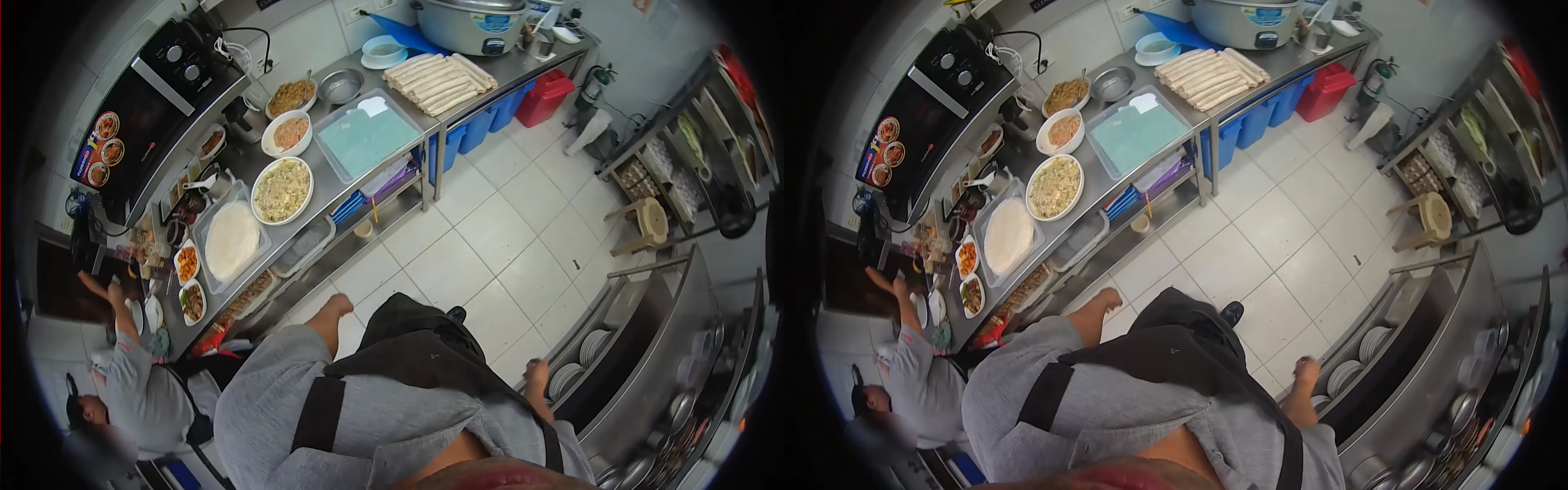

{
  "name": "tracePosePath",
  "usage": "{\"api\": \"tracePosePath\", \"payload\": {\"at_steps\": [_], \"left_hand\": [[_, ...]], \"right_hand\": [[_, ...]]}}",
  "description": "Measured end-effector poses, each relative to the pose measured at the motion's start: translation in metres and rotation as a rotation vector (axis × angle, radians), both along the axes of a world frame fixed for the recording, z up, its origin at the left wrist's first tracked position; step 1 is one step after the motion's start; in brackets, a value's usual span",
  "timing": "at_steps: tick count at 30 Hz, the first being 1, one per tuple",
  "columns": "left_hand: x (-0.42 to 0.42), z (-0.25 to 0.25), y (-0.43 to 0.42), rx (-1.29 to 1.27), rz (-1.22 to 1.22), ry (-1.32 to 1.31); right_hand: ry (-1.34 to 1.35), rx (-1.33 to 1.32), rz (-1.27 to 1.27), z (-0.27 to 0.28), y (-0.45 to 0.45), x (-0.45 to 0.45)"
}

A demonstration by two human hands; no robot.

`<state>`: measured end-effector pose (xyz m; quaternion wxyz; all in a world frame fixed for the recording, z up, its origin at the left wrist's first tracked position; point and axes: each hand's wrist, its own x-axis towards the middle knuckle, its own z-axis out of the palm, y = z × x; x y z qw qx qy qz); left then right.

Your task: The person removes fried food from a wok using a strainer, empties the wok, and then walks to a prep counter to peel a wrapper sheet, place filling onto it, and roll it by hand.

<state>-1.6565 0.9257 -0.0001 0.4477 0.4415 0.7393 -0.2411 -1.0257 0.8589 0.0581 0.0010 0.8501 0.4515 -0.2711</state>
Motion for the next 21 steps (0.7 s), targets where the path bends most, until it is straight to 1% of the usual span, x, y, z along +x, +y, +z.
{"api": "tracePosePath", "payload": {"at_steps": [1, 2, 3, 4, 5, 6, 7, 8, 10, 11, 12, 13, 14, 15, 16, 17, 18, 19, 20, 21], "left_hand": [[0.007, 0.009, 0.011, 0.039, 0.115, -0.048], [0.018, 0.021, 0.028, 0.086, 0.229, -0.097], [0.031, 0.032, 0.047, 0.135, 0.206, -0.121], [0.042, 0.039, 0.063, 0.185, 0.183, -0.145], [0.055, 0.044, 0.074, 0.177, 0.211, -0.148], [0.067, 0.048, 0.084, 0.289, 0.272, -0.164], [0.077, 0.05, 0.095, 0.404, 0.329, -0.175], [0.086, 0.05, 0.106, 0.398, 0.35, -0.174], [0.096, 0.045, 0.13, 0.26, 0.336, -0.245], [0.097, 0.038, 0.143, 0.164, 0.265, -0.228], [0.091, 0.014, 0.15, 0.162, 0.269, -0.239], [0.08, -0.025, 0.152, 0.103, 0.104, -0.204], [0.073, -0.045, 0.165, 0.059, -0.068, -0.165], [0.074, -0.03, 0.174, 0.077, 0.189, -0.149], [0.072, -0.014, 0.184, 0.089, 0.448, -0.133], [0.062, -0.022, 0.203, 0.093, 0.442, -0.146], [0.049, -0.039, 0.224, 0.085, 0.355, -0.189], [0.045, -0.052, 0.239, 0.064, 0.27, -0.23], [0.043, -0.057, 0.255, 0.126, 0.312, -0.141], [0.044, -0.045, 0.271, 0.105, 0.305, -0.131]], "right_hand": [[-0.171, 0.106, 0.239, -0.023, 0.022, 0.034], [-0.117, 0.08, 0.168, -0.02, 0.057, 0.05], [-0.067, 0.055, 0.096, -0.011, 0.103, 0.061], [0.029, 0.083, -0.006, 0.023, 0.142, 0.05], [0.124, 0.106, -0.107, 0.055, 0.178, 0.03], [0.119, 0.093, -0.08, 0.057, 0.208, 0.023], [0.169, 0.13, -0.071, 0.055, 0.235, 0.017], [0.221, 0.169, -0.066, 0.052, 0.26, 0.01], [0.26, 0.14, 0.024, 0.032, 0.301, -0.007], [0.303, 0.112, 0.024, 0.029, 0.317, -0.023], [0.268, 0.067, 0.102, 0.038, 0.332, -0.043], [0.287, 0.079, 0.156, 0.022, 0.34, -0.05], [0.287, 0.02, 0.191, 0.021, 0.347, -0.06], [0.316, -0.006, 0.239, 0.027, 0.35, -0.069], [0.334, -0.044, 0.244, 0.05, 0.36, -0.086], [0.285, 0.038, 0.448, 0.078, 0.371, -0.102], [0.289, 0.069, 0.508, 0.086, 0.385, -0.106], [0.217, 0.12, 0.604, 0.071, 0.401, -0.097], [0.15, 0.157, 0.698, 0.05, 0.409, -0.079], [0.175, 0.036, 0.485, 0.044, 0.42, -0.063]]}}
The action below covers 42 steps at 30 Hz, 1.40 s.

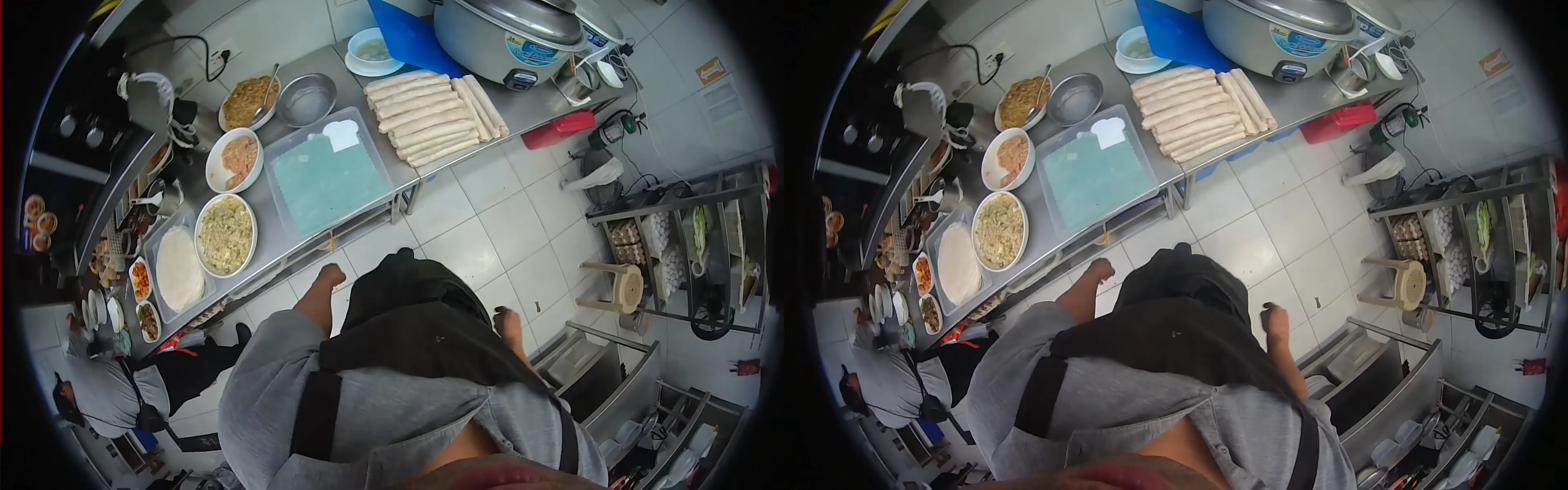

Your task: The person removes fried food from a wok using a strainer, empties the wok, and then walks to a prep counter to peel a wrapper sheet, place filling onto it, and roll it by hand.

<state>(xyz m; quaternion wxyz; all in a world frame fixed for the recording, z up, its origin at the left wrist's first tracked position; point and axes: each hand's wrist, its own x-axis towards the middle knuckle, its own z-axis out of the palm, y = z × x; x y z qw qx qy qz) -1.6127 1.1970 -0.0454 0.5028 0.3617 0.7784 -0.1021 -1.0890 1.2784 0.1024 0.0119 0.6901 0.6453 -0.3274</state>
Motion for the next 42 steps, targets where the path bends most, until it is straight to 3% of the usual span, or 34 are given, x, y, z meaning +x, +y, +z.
{"api": "tracePosePath", "payload": {"at_steps": [3, 5, 8, 13, 15, 16, 19, 20, 21, 23, 24, 26, 28, 29, 31, 34, 35, 38, 40, 42], "left_hand": [[0.01, 0.036, 0.065, 0.032, 0.08, -0.087], [0.027, 0.038, 0.081, 0.03, 0.178, -0.2], [0.051, 0.034, 0.101, 0.143, 0.091, -0.205], [0.088, 0.035, 0.098, -0.043, 0.238, -0.199], [0.085, 0.022, 0.09, -0.009, 0.022, -0.205], [0.085, 0.026, 0.087, 0.017, 0.042, -0.217], [0.087, 0.043, 0.092, 0.061, 0.256, -0.128], [0.093, 0.07, 0.107, 0.033, 0.29, -0.045], [0.108, 0.102, 0.124, 0.101, 0.619, 0.035], [0.117, 0.134, 0.142, 0.172, 0.72, 0.047], [0.126, 0.141, 0.145, 0.163, 0.758, 0.067], [0.147, 0.155, 0.146, 0.386, 0.803, 0.137], [0.174, 0.167, 0.138, 0.349, 0.804, 0.176], [0.188, 0.161, 0.124, 0.349, 0.771, 0.196], [0.217, 0.144, 0.091, 0.181, 0.765, 0.204], [0.274, 0.161, 0.044, 0.077, 1.058, 0.136], [0.294, 0.159, 0.023, 0.05, 1.141, 0.156], [0.343, 0.146, -0.035, -0.122, 1.295, 0.106], [0.373, 0.142, -0.056, -0.171, 1.376, 0.053], [0.399, 0.13, -0.074, -0.214, 1.443, -0.007]], "right_hand": [[0.14, -0.148, -0.458, 0.009, 0.054, 0.019], [0.054, -0.12, -0.348, 0.006, 0.083, 0.038], [-0.035, -0.181, -0.252, -0.002, 0.125, 0.054], [0.042, -0.214, -0.195, -0.025, 0.191, 0.057], [0.081, -0.277, -0.113, -0.043, 0.225, 0.055], [0.073, -0.282, -0.081, -0.049, 0.242, 0.056], [-0.016, -0.214, 0.158, -0.092, 0.31, 0.068], [-0.009, -0.183, 0.193, -0.105, 0.334, 0.073], [-0.001, -0.147, 0.228, -0.119, 0.36, 0.077], [0.029, 0.003, 0.347, -0.155, 0.413, 0.084], [0.059, -0.033, 0.329, -0.151, 0.437, 0.076], [0.086, -0.022, 0.378, -0.148, 0.484, 0.059], [0.071, -0.007, 0.469, -0.146, 0.515, 0.036], [0.014, -0.088, 0.478, -0.093, 0.517, 0.005], [-0.028, -0.015, 0.627, -0.087, 0.521, -0.019], [-0.003, 0.002, 0.841, -0.123, 0.511, -0.039], [0.065, 0.048, 0.931, -0.164, 0.507, -0.036], [0.101, -0.103, 0.989, -0.151, 0.462, -0.068], [0.089, -0.117, 1.115, -0.128, 0.431, -0.087], [0.078, -0.108, 1.193, -0.071, 0.399, -0.108]]}}
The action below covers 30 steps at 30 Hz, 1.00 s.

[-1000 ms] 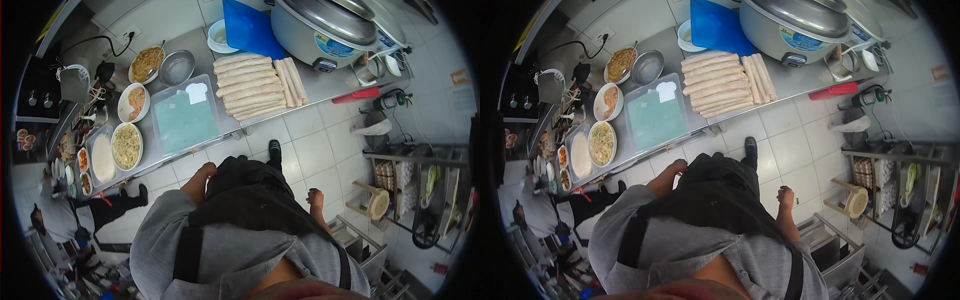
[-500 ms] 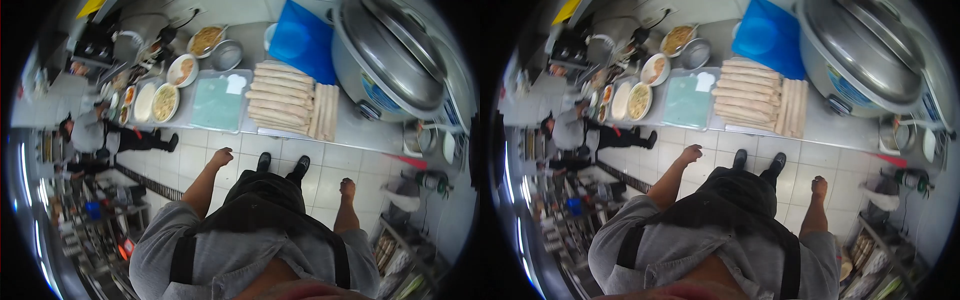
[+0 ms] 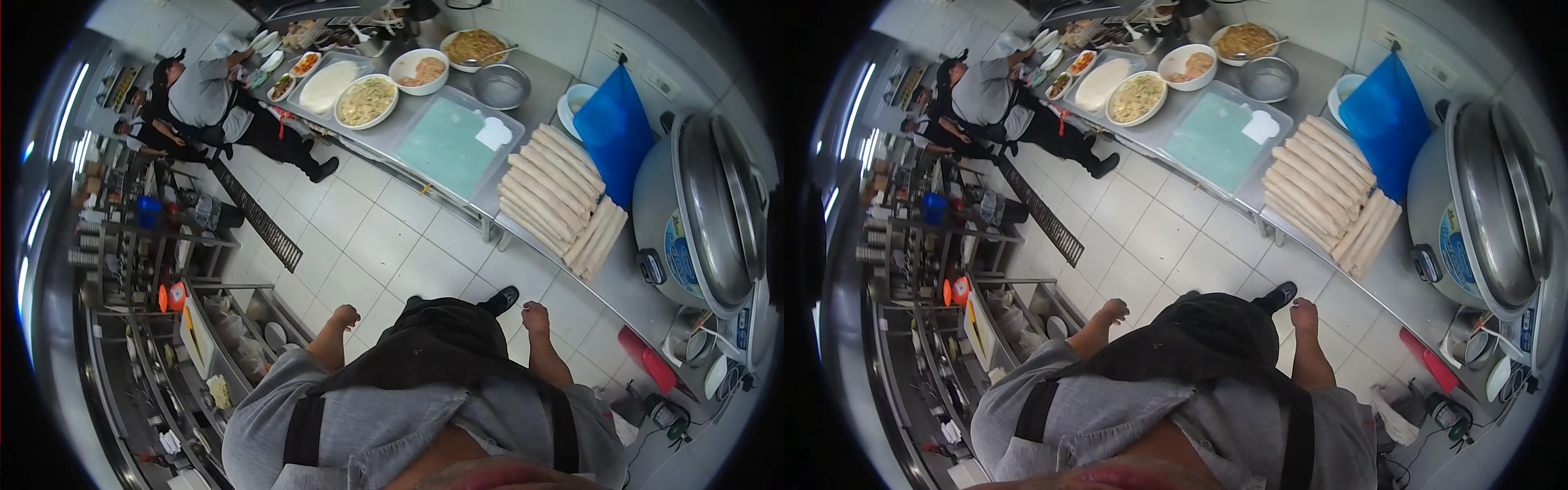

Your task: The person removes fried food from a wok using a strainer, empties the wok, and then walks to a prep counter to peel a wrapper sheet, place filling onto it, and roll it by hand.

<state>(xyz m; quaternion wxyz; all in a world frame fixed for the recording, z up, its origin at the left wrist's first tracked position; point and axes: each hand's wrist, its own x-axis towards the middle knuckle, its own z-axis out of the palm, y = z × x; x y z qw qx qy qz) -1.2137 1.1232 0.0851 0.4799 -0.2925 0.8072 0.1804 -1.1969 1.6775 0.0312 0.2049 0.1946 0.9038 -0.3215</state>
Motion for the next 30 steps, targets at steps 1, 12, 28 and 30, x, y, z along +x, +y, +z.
{"api": "tracePosePath", "payload": {"at_steps": [1, 12, 28, 30], "left_hand": [[0.011, -0.014, -0.01, 0.051, 0.026, -0.014], [0.059, -0.036, -0.091, 0.273, 0.373, 0.315], [0.08, -0.063, -0.168, 0.228, 0.734, 0.188], [0.065, -0.065, -0.166, 0.245, 0.715, 0.172]], "right_hand": [[-0.03, -0.03, -0.008, 0.012, -0.011, -0.005], [-0.175, 0.113, 0.004, 0.013, -0.088, 0.025], [0.192, -0.152, 0.435, 0.084, -0.305, -0.145], [0.325, -0.226, 0.445, 0.122, -0.341, -0.219]]}}
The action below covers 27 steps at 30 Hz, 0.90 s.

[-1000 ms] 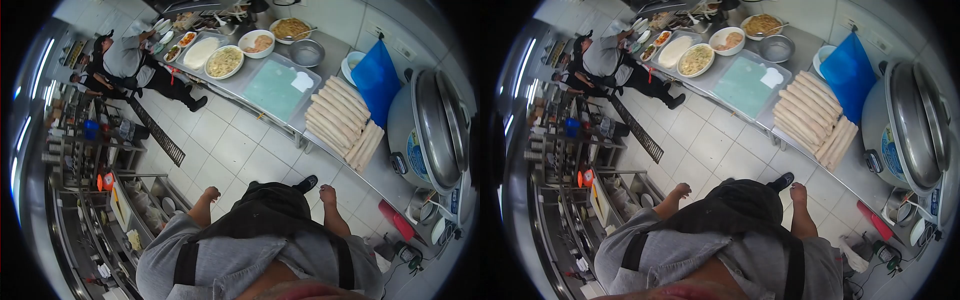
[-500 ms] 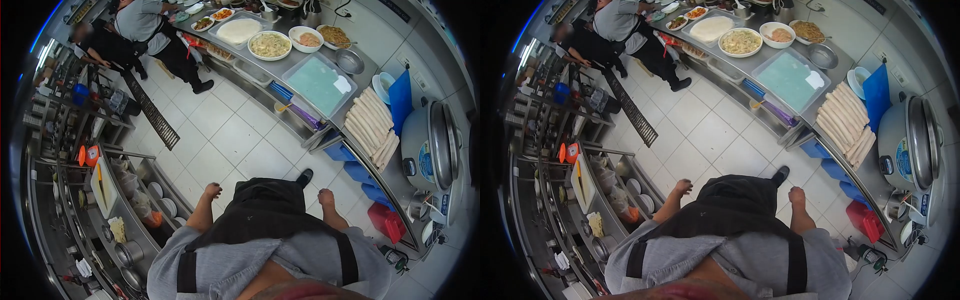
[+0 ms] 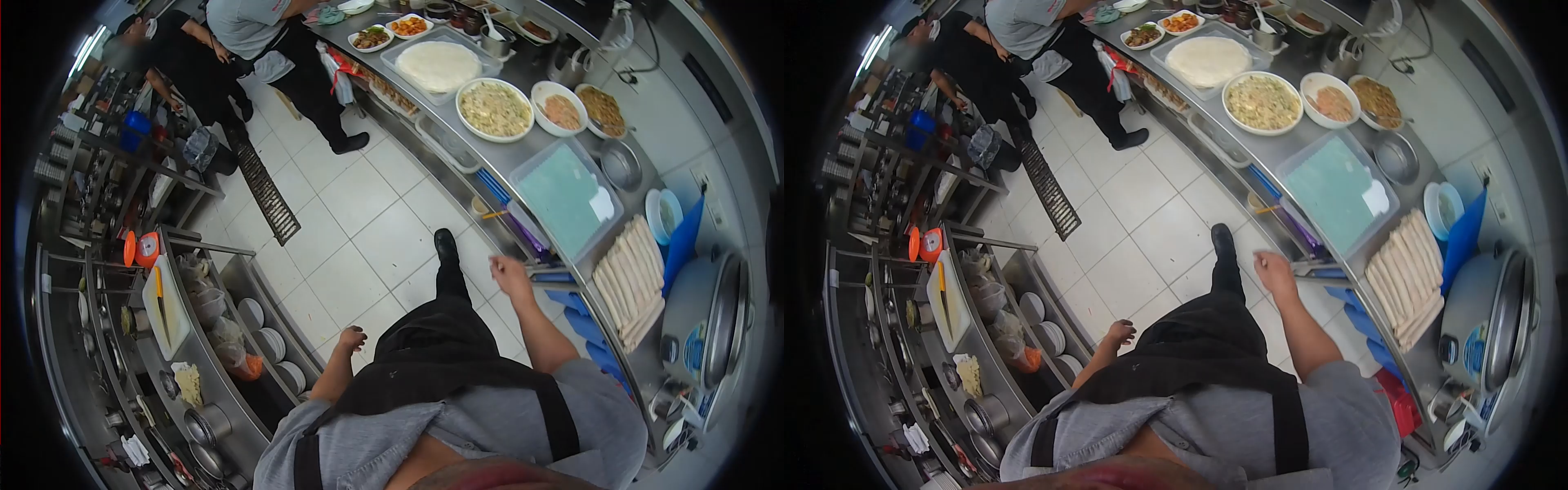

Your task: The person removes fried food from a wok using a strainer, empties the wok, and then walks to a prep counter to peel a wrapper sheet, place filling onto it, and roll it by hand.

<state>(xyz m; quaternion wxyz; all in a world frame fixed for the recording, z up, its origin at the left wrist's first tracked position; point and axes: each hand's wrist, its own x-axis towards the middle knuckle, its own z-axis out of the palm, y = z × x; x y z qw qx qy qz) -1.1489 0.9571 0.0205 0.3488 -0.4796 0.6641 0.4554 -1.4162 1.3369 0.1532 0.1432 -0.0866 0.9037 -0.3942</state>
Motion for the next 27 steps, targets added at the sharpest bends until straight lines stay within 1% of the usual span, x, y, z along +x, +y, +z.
{"api": "tracePosePath", "payload": {"at_steps": [1, 3, 4, 5, 6, 7, 8, 9, 10, 11, 12, 13, 15, 16, 17, 18, 19, 20, 21, 22, 23, 25, 26, 27], "left_hand": [[-0.001, -0.01, -0.004, -0.005, 0.014, 0.0], [-0.008, -0.024, -0.014, 0.066, 0.187, 0.06], [-0.025, -0.013, -0.013, 0.064, 0.207, 0.059], [-0.035, 0.004, -0.014, 0.016, 0.112, -0.026], [-0.041, 0.021, -0.019, -0.034, 0.014, -0.119], [-0.044, 0.024, -0.029, -0.043, 0.03, -0.135], [-0.038, 0.007, -0.042, 0.009, -0.008, -0.076], [-0.047, 0.01, -0.045, 0.062, -0.045, -0.011], [-0.057, 0.011, -0.047, 0.057, -0.029, -0.018], [-0.076, 0.028, -0.043, -0.036, 0.26, 0.036], [-0.1, 0.052, -0.036, -0.133, 0.547, 0.089], [-0.119, 0.066, -0.031, -0.136, 0.563, 0.077], [-0.148, 0.079, -0.021, -0.143, 0.624, 0.183], [-0.155, 0.076, -0.014, -0.143, 0.641, 0.18], [-0.161, 0.072, -0.008, -0.13, 0.599, 0.185], [-0.16, 0.063, -0.006, -0.117, 0.554, 0.188], [-0.143, 0.038, -0.008, -0.103, 0.307, 0.221], [-0.154, 0.057, 0.004, -0.109, 0.399, 0.157], [-0.173, 0.09, 0.019, -0.113, 0.487, 0.093], [-0.173, 0.098, 0.025, -0.121, 0.465, 0.051], [-0.169, 0.099, 0.029, -0.117, 0.469, 0.048], [-0.146, 0.1, 0.036, -0.067, 0.551, -0.019], [-0.09, 0.032, 0.033, -0.153, 0.332, 0.033], [-0.044, -0.024, 0.031, -0.27, 0.102, 0.072]], "right_hand": [[0.064, -0.057, 0.022, 0.021, -0.018, -0.039], [0.294, -0.179, 0.068, 0.051, -0.056, -0.115], [0.285, -0.182, 0.102, 0.061, -0.071, -0.156], [0.269, -0.188, 0.134, 0.069, -0.087, -0.192], [0.318, -0.218, 0.148, 0.079, -0.104, -0.225], [0.37, -0.25, 0.16, 0.087, -0.12, -0.257], [0.403, -0.234, 0.189, 0.092, -0.133, -0.287], [0.441, -0.216, 0.219, 0.095, -0.146, -0.316], [0.433, -0.225, 0.233, 0.095, -0.157, -0.342], [0.5, -0.147, 0.282, 0.093, -0.166, -0.365], [0.566, -0.067, 0.333, 0.09, -0.175, -0.385], [0.555, -0.073, 0.349, 0.087, -0.183, -0.401], [0.564, 0.102, 0.443, 0.082, -0.198, -0.432], [0.526, 0.202, 0.465, 0.079, -0.206, -0.444], [0.525, 0.198, 0.482, 0.075, -0.213, -0.454], [0.561, 0.26, 0.53, 0.068, -0.218, -0.463], [0.598, 0.322, 0.576, 0.064, -0.223, -0.47], [0.595, 0.317, 0.586, 0.062, -0.227, -0.474], [0.582, 0.373, 0.613, 0.06, -0.23, -0.478], [0.569, 0.43, 0.638, 0.059, -0.232, -0.481], [0.567, 0.433, 0.644, 0.054, -0.232, -0.485], [0.603, 0.37, 0.637, 0.042, -0.233, -0.493], [0.603, 0.372, 0.64, 0.041, -0.233, -0.498], [0.589, 0.36, 0.641, 0.039, -0.234, -0.501]]}}
